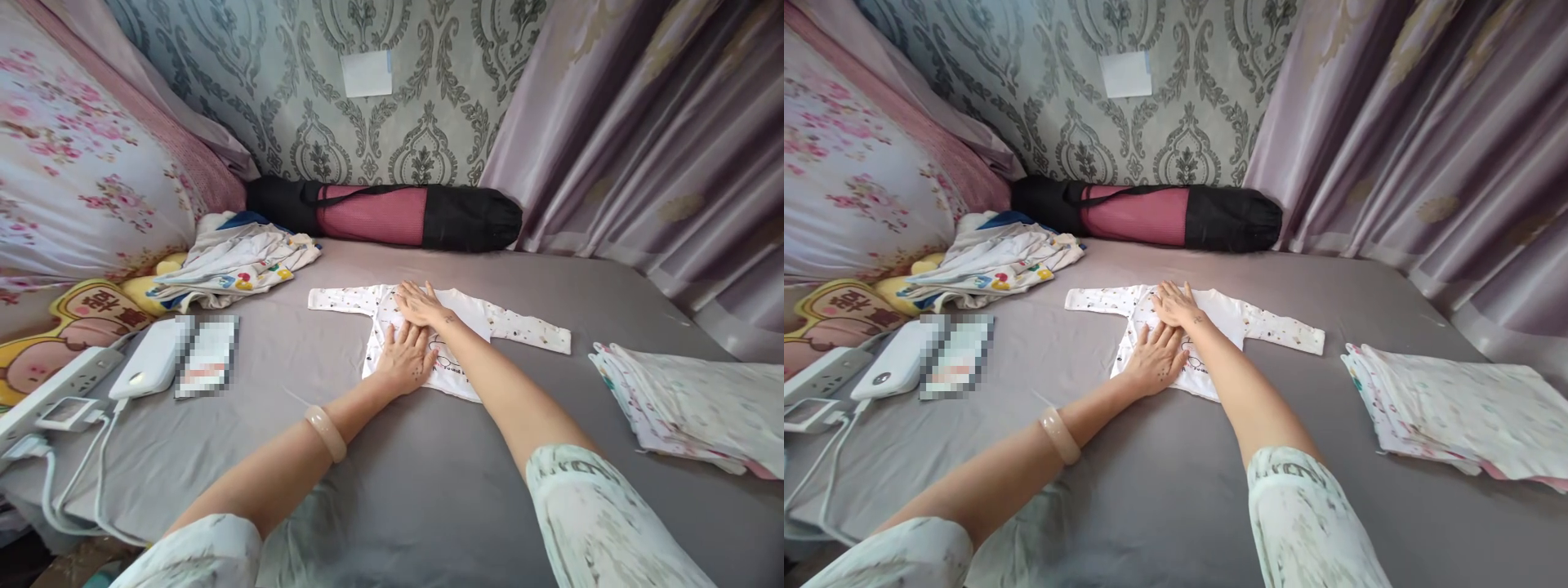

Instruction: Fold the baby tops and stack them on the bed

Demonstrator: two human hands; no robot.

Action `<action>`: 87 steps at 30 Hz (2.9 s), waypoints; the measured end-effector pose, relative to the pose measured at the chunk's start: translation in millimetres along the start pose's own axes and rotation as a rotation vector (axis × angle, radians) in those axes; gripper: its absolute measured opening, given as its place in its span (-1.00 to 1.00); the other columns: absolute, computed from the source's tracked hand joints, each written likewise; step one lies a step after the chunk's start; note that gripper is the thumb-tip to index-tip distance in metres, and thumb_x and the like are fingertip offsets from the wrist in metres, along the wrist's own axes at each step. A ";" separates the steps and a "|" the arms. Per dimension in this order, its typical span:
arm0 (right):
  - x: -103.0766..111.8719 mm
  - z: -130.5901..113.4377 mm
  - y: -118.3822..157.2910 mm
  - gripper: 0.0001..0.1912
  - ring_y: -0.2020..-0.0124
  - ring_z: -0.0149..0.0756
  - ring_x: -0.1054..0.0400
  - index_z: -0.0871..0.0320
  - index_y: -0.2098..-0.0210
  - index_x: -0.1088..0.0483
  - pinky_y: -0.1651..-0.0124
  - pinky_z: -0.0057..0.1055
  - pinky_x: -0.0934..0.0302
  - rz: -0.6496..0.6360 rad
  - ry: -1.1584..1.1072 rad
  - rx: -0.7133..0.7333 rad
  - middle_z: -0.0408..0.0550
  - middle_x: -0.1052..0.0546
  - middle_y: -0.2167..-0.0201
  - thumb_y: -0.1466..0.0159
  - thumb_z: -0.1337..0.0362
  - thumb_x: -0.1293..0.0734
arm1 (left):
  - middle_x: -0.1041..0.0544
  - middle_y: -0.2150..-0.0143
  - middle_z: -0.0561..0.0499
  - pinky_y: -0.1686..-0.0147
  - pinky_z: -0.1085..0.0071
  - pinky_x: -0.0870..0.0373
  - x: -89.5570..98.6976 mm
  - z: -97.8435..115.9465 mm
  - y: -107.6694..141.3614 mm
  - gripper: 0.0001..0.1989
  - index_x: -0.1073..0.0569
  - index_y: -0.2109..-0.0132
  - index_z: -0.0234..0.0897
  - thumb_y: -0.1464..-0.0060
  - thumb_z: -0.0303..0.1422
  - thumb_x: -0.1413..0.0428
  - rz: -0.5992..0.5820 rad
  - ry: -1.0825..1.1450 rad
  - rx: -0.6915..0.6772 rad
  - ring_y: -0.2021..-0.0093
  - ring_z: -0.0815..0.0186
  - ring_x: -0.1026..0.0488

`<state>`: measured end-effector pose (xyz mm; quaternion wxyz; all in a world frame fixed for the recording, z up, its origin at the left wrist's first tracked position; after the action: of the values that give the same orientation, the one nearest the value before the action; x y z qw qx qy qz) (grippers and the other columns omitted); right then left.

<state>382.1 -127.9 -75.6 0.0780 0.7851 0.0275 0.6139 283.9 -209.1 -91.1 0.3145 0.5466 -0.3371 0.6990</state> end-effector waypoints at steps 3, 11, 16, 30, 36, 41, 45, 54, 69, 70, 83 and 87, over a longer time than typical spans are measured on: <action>-4.8 3.2 -8.7 -0.32 -0.45 -0.24 0.36 0.29 -0.41 0.10 -0.41 -0.05 0.51 0.031 -0.029 -0.012 0.03 0.14 -0.45 -0.42 0.07 0.17 | -0.16 -0.38 -0.19 -0.31 -0.18 0.08 -1.2 -1.0 -0.3 -0.41 -0.11 -0.37 -0.28 -0.33 -0.11 0.31 0.021 -0.001 0.000 -0.41 -0.01 0.04; 5.5 17.4 -3.5 -0.31 -0.44 -0.28 0.34 0.27 -0.42 0.11 -0.42 -0.16 0.38 0.116 -0.223 -0.033 -0.03 0.12 -0.45 -0.41 0.06 0.23 | -0.04 -0.43 -0.18 -0.33 -0.12 0.10 -2.1 -3.7 0.7 -0.39 -0.11 -0.38 -0.28 -0.33 -0.08 0.31 -0.030 -0.010 0.037 -0.43 0.01 0.08; 0.5 36.4 45.0 -0.30 -0.45 -0.11 0.38 0.42 -0.40 0.13 -0.41 -0.10 0.45 0.242 -0.079 -0.229 0.17 0.16 -0.44 -0.39 0.11 0.08 | -0.07 -0.42 -0.21 -0.32 -0.15 0.14 -0.9 -3.3 1.4 -0.39 -0.12 -0.38 -0.29 -0.32 -0.08 0.27 -0.009 0.014 0.031 -0.42 -0.02 0.08; -2.2 89.1 39.2 -0.26 -0.43 -0.08 0.31 0.46 -0.39 0.11 -0.40 -0.09 0.43 0.212 0.005 -0.367 0.20 0.11 -0.43 -0.42 0.02 0.15 | -0.02 -0.43 -0.28 -0.31 -0.16 0.17 -4.6 -5.6 2.6 -0.32 -0.10 -0.38 -0.35 -0.29 -0.01 0.26 -0.040 -0.042 0.019 -0.42 -0.08 0.07; 2.7 87.6 45.0 -0.30 -0.43 -0.08 0.27 0.46 -0.38 0.07 -0.40 -0.13 0.44 0.274 -0.141 -0.321 0.21 0.08 -0.42 -0.45 0.05 0.10 | -0.03 -0.43 -0.24 -0.31 -0.13 0.16 -5.9 -6.3 1.6 -0.32 -0.10 -0.38 -0.32 -0.29 0.00 0.27 -0.042 -0.063 0.022 -0.42 -0.06 0.06; 24.0 92.6 72.8 -0.34 -0.43 -0.16 0.28 0.38 -0.40 0.12 -0.39 -0.21 0.34 0.345 -0.178 -0.320 0.14 0.11 -0.44 -0.46 0.08 0.10 | 0.02 -0.44 -0.24 -0.31 -0.12 0.15 -5.7 -5.7 2.0 -0.31 -0.07 -0.38 -0.37 -0.30 0.00 0.31 -0.092 -0.097 0.050 -0.42 -0.04 0.09; 36.8 133.3 121.8 -0.53 -0.29 -0.19 -0.11 0.27 -0.25 -0.24 -0.29 -0.30 0.05 0.408 -0.140 -0.490 0.13 -0.25 -0.31 -0.40 0.29 -0.05 | -0.08 -0.42 -0.22 -0.28 -0.17 0.11 5.2 -2.4 -1.8 -0.34 -0.18 -0.33 -0.31 -0.29 0.01 0.27 -0.111 -0.088 0.019 -0.39 -0.08 0.02; 33.0 198.7 183.4 -0.58 -0.17 -0.09 -0.29 0.25 -0.11 -0.42 -0.23 -0.17 -0.04 0.421 -0.077 -0.698 0.20 -0.44 -0.14 -0.38 0.41 -0.08 | -0.47 -0.06 -0.19 -0.15 0.06 -0.21 27.3 25.1 -64.6 -0.64 -0.47 -0.01 -0.30 -0.32 -0.28 0.16 0.020 -0.023 -0.066 -0.13 0.05 -0.34; 1.3 160.9 155.3 -0.35 -0.43 -0.08 0.28 0.43 -0.39 0.09 -0.40 -0.13 0.37 0.231 -0.116 -0.593 0.21 0.08 -0.43 -0.43 0.16 0.09 | -0.05 -0.43 -0.14 -0.38 0.09 0.17 -34.2 73.7 -124.7 -0.41 -0.07 -0.39 -0.35 -0.35 -0.17 0.32 -0.121 0.102 -0.162 -0.43 0.14 0.09; 4.6 169.1 160.8 -0.36 -0.42 -0.03 0.25 0.47 -0.38 0.08 -0.38 -0.10 0.34 0.255 -0.110 -0.652 0.27 0.05 -0.41 -0.43 0.18 0.09 | -0.04 -0.43 -0.14 -0.38 0.09 0.17 -34.5 73.3 -124.2 -0.40 -0.05 -0.40 -0.36 -0.35 -0.16 0.34 -0.122 0.104 -0.159 -0.44 0.16 0.10; 33.7 212.0 201.2 -0.66 -0.10 -0.01 -0.27 0.31 0.05 -0.43 -0.10 -0.23 -0.13 0.505 -0.140 -0.954 0.25 -0.44 -0.01 -0.22 0.32 -0.26 | 0.00 -0.45 -0.10 -0.38 0.13 0.20 -33.3 73.1 -123.7 -0.39 -0.02 -0.41 -0.35 -0.34 -0.16 0.36 -0.141 0.091 -0.134 -0.44 0.17 0.13; 39.2 220.7 199.9 -0.69 0.06 -0.11 -0.39 0.22 0.06 -0.41 0.01 -0.33 -0.22 0.669 -0.380 -0.900 0.14 -0.54 0.14 -0.23 0.33 -0.23 | 0.01 -0.45 -0.11 -0.38 0.08 0.22 -34.9 72.9 -124.2 -0.38 0.00 -0.41 -0.34 -0.34 -0.15 0.36 -0.150 0.095 -0.131 -0.45 0.15 0.15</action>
<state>594.8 -339.2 -58.4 0.2092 0.7370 -0.4991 0.4050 431.7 -199.6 -96.5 0.4168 0.5148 -0.3249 0.6751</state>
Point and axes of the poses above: each hand's wrist, its own y-axis away from the middle knuckle, its own x-axis out of the back of the hand, z = x × y, the point moved 5 cm from there along -y, towards the middle knuckle
